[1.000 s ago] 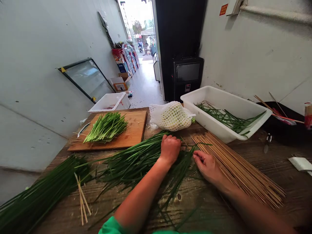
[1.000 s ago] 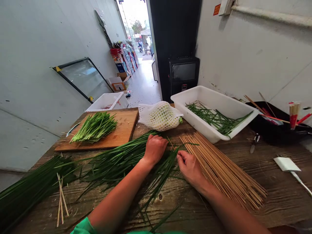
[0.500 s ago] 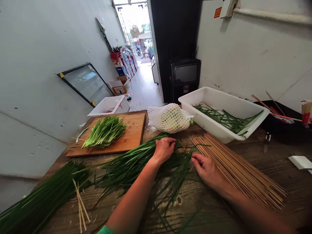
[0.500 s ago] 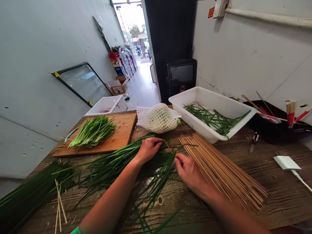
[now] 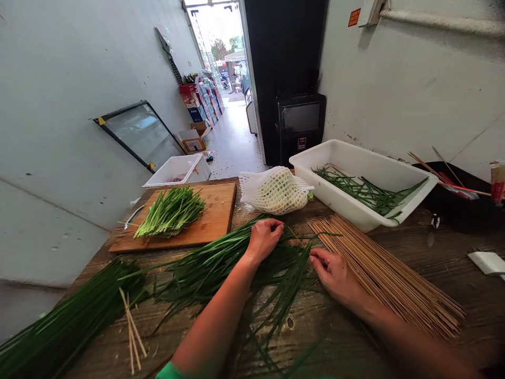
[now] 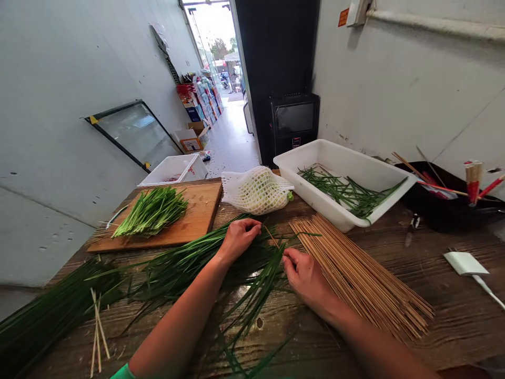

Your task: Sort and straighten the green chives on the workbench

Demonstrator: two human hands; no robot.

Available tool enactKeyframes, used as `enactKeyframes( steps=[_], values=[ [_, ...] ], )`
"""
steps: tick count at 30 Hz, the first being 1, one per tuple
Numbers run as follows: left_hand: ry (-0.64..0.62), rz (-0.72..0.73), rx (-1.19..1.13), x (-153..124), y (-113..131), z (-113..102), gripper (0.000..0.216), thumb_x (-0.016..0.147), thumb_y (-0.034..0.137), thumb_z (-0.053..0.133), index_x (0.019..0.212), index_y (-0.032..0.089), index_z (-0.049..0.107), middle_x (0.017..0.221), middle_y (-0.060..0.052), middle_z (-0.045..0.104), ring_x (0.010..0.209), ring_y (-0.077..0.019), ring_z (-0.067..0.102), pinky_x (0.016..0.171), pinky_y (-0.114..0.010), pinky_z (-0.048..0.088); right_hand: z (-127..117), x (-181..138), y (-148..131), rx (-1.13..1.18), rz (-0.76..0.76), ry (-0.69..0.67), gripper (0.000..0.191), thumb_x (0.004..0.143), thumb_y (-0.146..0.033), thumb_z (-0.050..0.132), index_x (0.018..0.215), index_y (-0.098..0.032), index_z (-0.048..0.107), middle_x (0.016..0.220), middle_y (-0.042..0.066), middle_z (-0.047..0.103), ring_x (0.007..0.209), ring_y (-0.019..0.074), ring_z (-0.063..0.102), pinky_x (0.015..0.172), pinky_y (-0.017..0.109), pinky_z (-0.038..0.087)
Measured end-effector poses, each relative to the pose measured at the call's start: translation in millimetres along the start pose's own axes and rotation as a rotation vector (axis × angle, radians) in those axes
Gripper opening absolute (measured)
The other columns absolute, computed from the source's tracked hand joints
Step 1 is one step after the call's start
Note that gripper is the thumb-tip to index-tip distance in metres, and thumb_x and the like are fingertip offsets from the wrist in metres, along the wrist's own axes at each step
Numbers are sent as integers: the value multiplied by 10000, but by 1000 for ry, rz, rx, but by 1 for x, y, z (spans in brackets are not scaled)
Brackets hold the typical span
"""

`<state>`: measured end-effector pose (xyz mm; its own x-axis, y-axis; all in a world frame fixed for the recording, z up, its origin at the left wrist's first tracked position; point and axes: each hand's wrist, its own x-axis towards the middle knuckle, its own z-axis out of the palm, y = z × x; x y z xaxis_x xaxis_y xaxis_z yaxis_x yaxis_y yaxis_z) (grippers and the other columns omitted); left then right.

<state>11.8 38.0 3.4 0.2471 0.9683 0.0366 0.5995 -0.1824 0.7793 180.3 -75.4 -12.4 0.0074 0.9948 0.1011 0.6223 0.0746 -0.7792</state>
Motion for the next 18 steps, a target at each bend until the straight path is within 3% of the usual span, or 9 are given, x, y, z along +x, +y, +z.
enactKeyframes(
  steps=[18],
  values=[
    [-46, 26, 5, -4, 2, -1, 197, 786, 226, 563, 864, 186, 740, 829, -18, 730, 796, -150, 642, 739, -230, 466, 4, 1, 7, 42, 15, -3, 293, 846, -327, 422, 765, -171, 657, 622, 19, 616, 554, 140, 539, 507, 224, 392]
  ],
)
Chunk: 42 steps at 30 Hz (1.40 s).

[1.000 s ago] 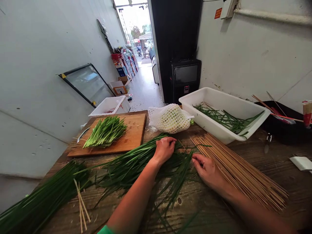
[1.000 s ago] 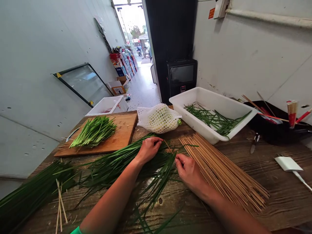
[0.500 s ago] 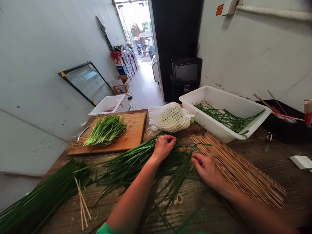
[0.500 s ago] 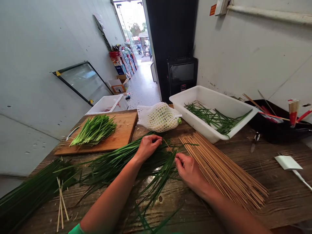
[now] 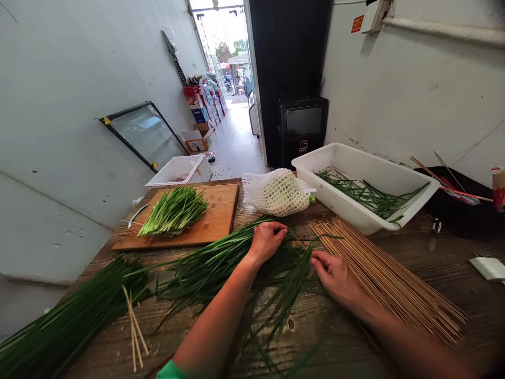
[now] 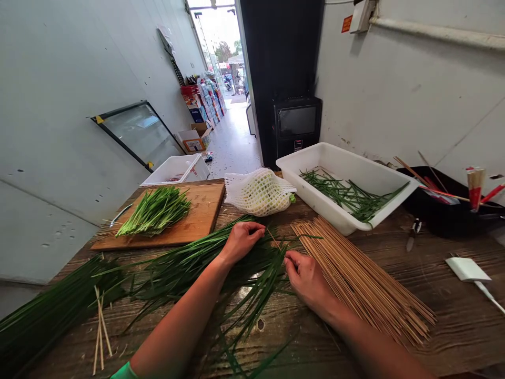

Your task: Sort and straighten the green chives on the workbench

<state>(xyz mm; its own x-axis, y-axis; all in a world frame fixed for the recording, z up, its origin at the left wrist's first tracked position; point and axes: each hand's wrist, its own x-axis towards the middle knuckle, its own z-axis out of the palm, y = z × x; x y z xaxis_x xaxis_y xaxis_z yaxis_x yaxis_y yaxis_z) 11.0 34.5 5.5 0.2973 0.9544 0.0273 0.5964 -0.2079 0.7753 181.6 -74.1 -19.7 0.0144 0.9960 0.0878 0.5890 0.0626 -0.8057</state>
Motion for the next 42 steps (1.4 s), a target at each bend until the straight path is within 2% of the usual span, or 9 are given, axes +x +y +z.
enactKeyframes(
  steps=[7, 12, 14, 17, 18, 23, 30, 34, 42],
  values=[
    [62, 44, 25, -1, -2, 7, 167, 794, 220, 584, 856, 200, 738, 847, -17, 734, 820, -156, 651, 783, -257, 467, 1, 0, 0, -22, 5, 12, 318, 863, -323, 383, 805, -155, 647, 623, 21, 609, 598, 150, 561, 534, 235, 403],
    [74, 141, 89, -7, 9, 10, 167, 795, 178, 586, 853, 190, 742, 888, -34, 736, 848, -164, 662, 843, -271, 460, -1, 1, -4, -23, 14, 47, 328, 850, -335, 382, 816, -145, 646, 687, 50, 649, 589, 155, 564, 520, 244, 399],
    [-35, 206, 103, -12, 17, 8, 174, 794, 174, 584, 860, 194, 744, 888, -33, 736, 838, -162, 663, 828, -257, 463, -3, 2, -6, -30, 24, 71, 333, 845, -348, 384, 826, -144, 646, 659, 44, 637, 548, 148, 539, 495, 243, 382],
    [-305, 325, 92, -16, 25, 0, 206, 802, 181, 571, 916, 221, 738, 922, -15, 731, 848, -153, 656, 788, -225, 468, -5, 3, -8, -40, 25, 95, 339, 845, -364, 378, 816, -150, 639, 660, 42, 633, 533, 141, 526, 486, 238, 372],
    [-334, 335, 100, -16, 26, -4, 216, 809, 181, 563, 931, 225, 735, 936, -13, 727, 860, -151, 651, 787, -221, 465, -6, 3, -8, -39, 23, 99, 338, 846, -366, 376, 820, -150, 636, 673, 45, 637, 544, 141, 534, 490, 236, 374],
    [-61, 228, 407, -7, 16, -16, 170, 815, 223, 580, 873, 196, 738, 900, -71, 690, 870, -195, 606, 832, -305, 417, -7, 5, -7, -84, 26, 92, 329, 847, -371, 380, 815, -157, 629, 635, 28, 615, 513, 130, 504, 469, 231, 344],
    [-73, 221, 676, -10, 11, 10, 148, 794, 256, 604, 839, 170, 717, 875, -120, 646, 949, -267, 542, 854, -399, 335, -4, 6, -3, -119, 22, 100, 334, 833, -361, 375, 771, -162, 635, 597, 24, 595, 495, 129, 491, 455, 229, 337],
    [-19, 186, 592, -11, 10, 15, 190, 822, 243, 536, 831, 181, 715, 868, -105, 663, 940, -252, 552, 852, -387, 329, -5, 6, -5, -122, 22, 85, 334, 828, -369, 383, 788, -159, 639, 597, 22, 594, 492, 129, 490, 447, 226, 334],
    [66, 81, 204, -6, 6, 16, 164, 748, 177, 568, 821, 190, 714, 856, -28, 709, 820, -171, 611, 795, -293, 415, -5, 3, -7, -67, 33, 74, 339, 835, -368, 384, 809, -148, 640, 621, 28, 599, 522, 135, 509, 478, 233, 362]
  ],
)
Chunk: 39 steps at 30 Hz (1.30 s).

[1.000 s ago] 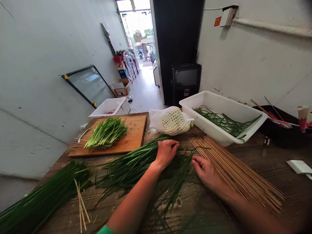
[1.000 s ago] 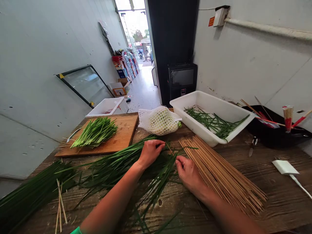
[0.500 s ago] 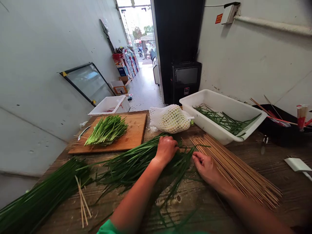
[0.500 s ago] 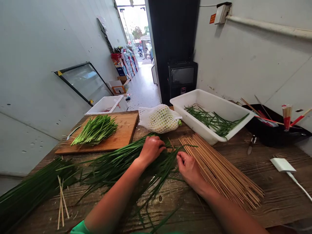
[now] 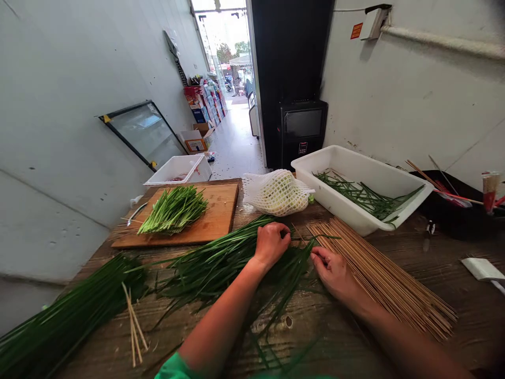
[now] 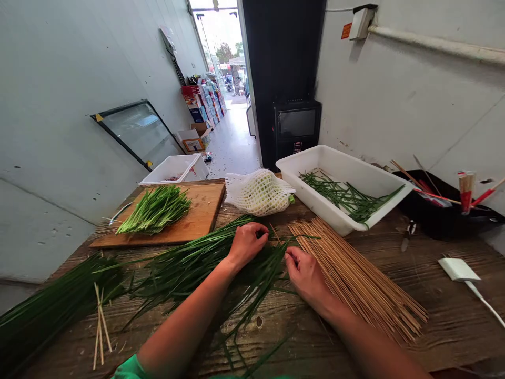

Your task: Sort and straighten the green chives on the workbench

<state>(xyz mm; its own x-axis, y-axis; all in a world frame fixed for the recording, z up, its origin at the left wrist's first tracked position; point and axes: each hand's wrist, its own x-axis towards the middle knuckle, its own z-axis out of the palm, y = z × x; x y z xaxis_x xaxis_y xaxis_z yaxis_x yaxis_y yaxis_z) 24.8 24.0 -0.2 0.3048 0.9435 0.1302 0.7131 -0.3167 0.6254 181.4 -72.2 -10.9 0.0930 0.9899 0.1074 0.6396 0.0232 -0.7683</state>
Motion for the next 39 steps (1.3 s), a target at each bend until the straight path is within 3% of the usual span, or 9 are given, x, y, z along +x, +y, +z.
enactKeyframes(
  steps=[5, 14, 25, 39],
  values=[
    [28, -100, -238, 3, -3, -4, 158, 771, 210, 575, 817, 155, 715, 761, -26, 707, 691, -129, 604, 659, -225, 440, -3, -3, -5, 11, -23, -30, 315, 849, -352, 392, 792, -159, 635, 606, 17, 587, 513, 126, 480, 465, 227, 345],
    [4, -130, -403, 9, -7, -10, 229, 783, 219, 525, 882, 127, 710, 617, 1, 641, 559, -98, 545, 540, -194, 409, -1, -2, -3, 23, -20, -40, 322, 841, -362, 379, 775, -160, 621, 578, 7, 554, 499, 124, 461, 463, 231, 324],
    [46, -75, -395, 8, -8, -8, 202, 764, 274, 581, 809, 135, 720, 699, -19, 676, 630, -112, 563, 571, -197, 413, -1, -2, -5, 62, -16, -46, 321, 832, -367, 381, 756, -158, 612, 558, 2, 525, 478, 122, 437, 458, 236, 315],
    [59, -68, -419, 7, -9, -7, 173, 761, 234, 585, 791, 138, 725, 719, -25, 692, 660, -122, 581, 583, -201, 418, 0, -3, -3, 98, -6, -61, 326, 840, -374, 384, 758, -165, 620, 630, 30, 601, 552, 144, 521, 492, 239, 361]
  ],
)
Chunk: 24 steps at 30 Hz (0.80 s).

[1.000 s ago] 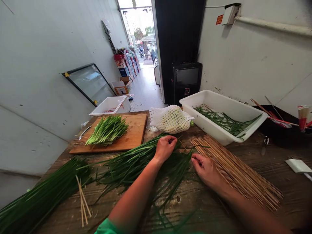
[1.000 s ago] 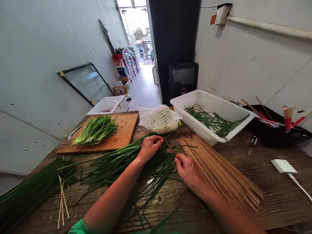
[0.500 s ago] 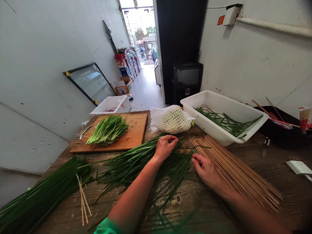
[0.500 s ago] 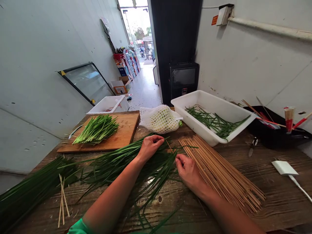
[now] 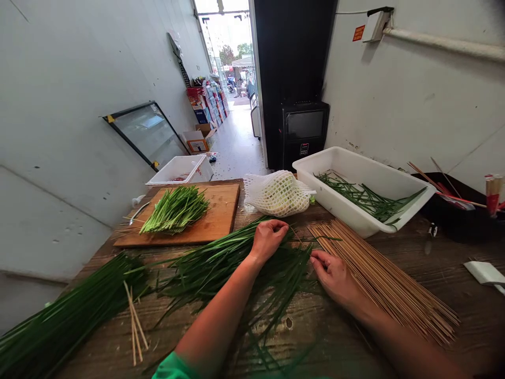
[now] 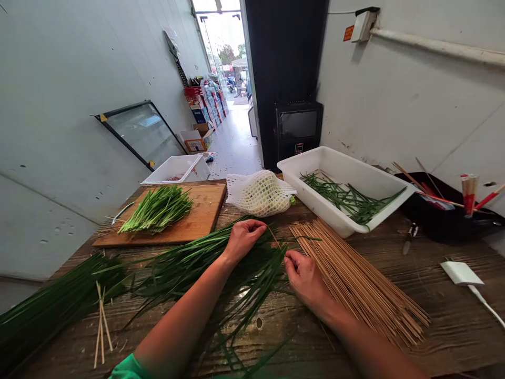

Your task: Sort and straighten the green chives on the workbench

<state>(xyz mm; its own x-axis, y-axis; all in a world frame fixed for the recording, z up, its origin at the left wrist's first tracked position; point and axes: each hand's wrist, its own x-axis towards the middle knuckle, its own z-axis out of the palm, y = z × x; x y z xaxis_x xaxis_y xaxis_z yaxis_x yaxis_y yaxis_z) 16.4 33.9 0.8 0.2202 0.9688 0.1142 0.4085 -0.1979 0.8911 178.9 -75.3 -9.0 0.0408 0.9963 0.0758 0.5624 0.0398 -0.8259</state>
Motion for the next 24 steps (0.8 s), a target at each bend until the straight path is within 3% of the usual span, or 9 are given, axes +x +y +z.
enactKeyframes(
  steps=[10, 12, 16, 18, 21, 24],
  values=[
    [-54, -43, -7, -3, 5, 1, 189, 758, 234, 604, 826, 119, 737, 759, -44, 717, 674, -131, 607, 633, -213, 444, 0, 1, -2, -27, 11, 14, 341, 831, -379, 369, 728, -159, 608, 629, 32, 598, 495, 123, 461, 457, 235, 326],
    [-153, -19, 16, -5, 10, 0, 184, 749, 242, 620, 828, 128, 742, 788, -41, 722, 704, -135, 617, 663, -211, 450, -1, 1, -3, -28, 7, 17, 338, 829, -376, 368, 727, -159, 607, 614, 27, 586, 492, 121, 457, 459, 234, 329],
    [-497, 116, 106, -7, 18, -11, 203, 736, 321, 654, 846, 179, 750, 816, -16, 721, 741, -141, 619, 683, -209, 450, -2, 3, -3, -58, 10, 33, 334, 820, -380, 380, 749, -155, 617, 580, 18, 559, 479, 122, 446, 451, 234, 322],
    [-420, 146, 213, -5, 18, -18, 206, 782, 327, 611, 860, 192, 746, 837, -23, 713, 761, -145, 613, 713, -226, 445, -2, 3, -3, -70, 19, 38, 348, 819, -391, 381, 781, -148, 626, 573, 15, 551, 479, 125, 450, 446, 233, 319],
    [-141, 172, 483, -1, 14, -22, 160, 801, 284, 605, 824, 205, 742, 849, -47, 687, 828, -175, 596, 809, -299, 408, -3, 4, -3, -83, 27, 33, 357, 822, -397, 375, 794, -147, 628, 574, 12, 544, 479, 124, 445, 445, 231, 319],
    [-143, 217, 686, -2, 10, -14, 130, 767, 315, 659, 803, 216, 734, 839, -63, 655, 892, -219, 567, 850, -369, 359, -2, 3, -2, -93, 22, 20, 347, 825, -386, 371, 752, -154, 618, 563, 5, 529, 472, 118, 426, 441, 228, 308]
  ],
)
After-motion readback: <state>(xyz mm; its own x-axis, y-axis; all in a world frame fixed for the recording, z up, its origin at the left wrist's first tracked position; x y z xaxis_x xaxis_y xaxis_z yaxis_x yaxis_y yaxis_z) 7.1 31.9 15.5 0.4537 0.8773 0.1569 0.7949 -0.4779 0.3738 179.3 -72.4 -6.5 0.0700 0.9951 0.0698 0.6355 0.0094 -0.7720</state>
